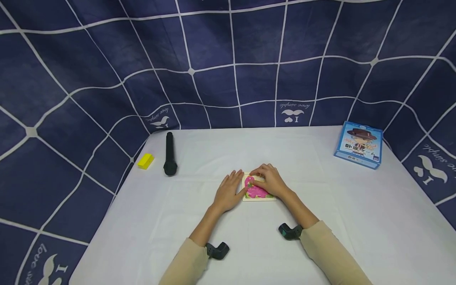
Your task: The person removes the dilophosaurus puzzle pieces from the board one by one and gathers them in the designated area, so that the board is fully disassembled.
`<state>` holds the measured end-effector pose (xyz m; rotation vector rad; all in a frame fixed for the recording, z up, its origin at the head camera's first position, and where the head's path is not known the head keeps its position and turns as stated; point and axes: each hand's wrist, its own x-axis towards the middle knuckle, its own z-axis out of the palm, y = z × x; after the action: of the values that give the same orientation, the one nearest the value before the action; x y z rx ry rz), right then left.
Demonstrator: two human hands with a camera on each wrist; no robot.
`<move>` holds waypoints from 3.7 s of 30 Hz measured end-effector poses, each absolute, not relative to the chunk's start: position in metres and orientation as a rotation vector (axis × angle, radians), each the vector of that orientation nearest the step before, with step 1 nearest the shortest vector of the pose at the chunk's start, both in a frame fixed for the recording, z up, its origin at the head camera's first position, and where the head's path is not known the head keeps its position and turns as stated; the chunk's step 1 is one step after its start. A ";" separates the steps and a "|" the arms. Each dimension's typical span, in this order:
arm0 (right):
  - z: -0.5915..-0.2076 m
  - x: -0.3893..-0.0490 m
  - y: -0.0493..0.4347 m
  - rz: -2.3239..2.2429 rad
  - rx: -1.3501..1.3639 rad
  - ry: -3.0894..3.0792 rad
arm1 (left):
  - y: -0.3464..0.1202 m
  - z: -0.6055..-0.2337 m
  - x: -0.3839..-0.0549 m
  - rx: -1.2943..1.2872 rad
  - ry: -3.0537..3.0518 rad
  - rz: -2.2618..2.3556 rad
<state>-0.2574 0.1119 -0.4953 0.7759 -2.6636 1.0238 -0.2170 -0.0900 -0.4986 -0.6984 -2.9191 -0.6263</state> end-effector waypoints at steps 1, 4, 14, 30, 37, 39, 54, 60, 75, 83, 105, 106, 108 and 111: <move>-0.495 -0.257 0.112 1.026 0.777 -2.663 | -0.090 -0.499 -0.217 -0.699 -2.916 -0.624; -0.494 -0.256 0.110 1.032 0.773 -2.666 | -0.090 -0.500 -0.216 -0.697 -2.915 -0.623; -0.493 -0.255 0.108 1.166 0.784 -2.623 | -0.089 -0.498 -0.216 -0.692 -2.918 -0.629; -0.498 -0.257 0.111 1.329 0.806 -2.522 | -0.088 -0.497 -0.217 -0.687 -2.926 -0.605; -0.500 -0.257 0.111 1.382 0.798 -2.513 | -0.088 -0.498 -0.217 -0.686 -2.927 -0.604; -0.500 -0.257 0.111 1.391 0.795 -2.509 | -0.088 -0.498 -0.217 -0.687 -2.928 -0.599; -0.498 -0.256 0.113 1.488 0.757 -2.475 | -0.089 -0.500 -0.218 -0.689 -2.912 -0.603; -0.490 -0.252 0.115 1.530 0.733 -2.448 | -0.088 -0.499 -0.218 -0.683 -2.920 -0.615; -0.468 -0.234 0.192 1.534 0.509 -2.398 | -0.088 -0.499 -0.217 -0.696 -2.914 -0.588; -0.483 -0.234 0.228 1.442 0.347 -2.499 | -0.089 -0.497 -0.215 -0.693 -2.921 -0.599; -0.494 -0.244 0.227 1.097 0.349 -2.695 | -0.088 -0.498 -0.215 -0.697 -2.905 -0.612; -0.493 -0.243 0.227 1.095 0.353 -2.701 | -0.088 -0.498 -0.215 -0.698 -2.903 -0.611; -0.492 -0.243 0.226 1.102 0.351 -2.695 | -0.088 -0.499 -0.215 -0.699 -2.904 -0.606; -0.491 -0.241 0.224 1.119 0.349 -2.657 | -0.088 -0.499 -0.216 -0.700 -2.907 -0.609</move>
<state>-0.2415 0.2244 -0.4909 0.3491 -2.6566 1.1190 -0.2156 -0.0879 -0.4989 -0.7004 -2.9072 -0.6088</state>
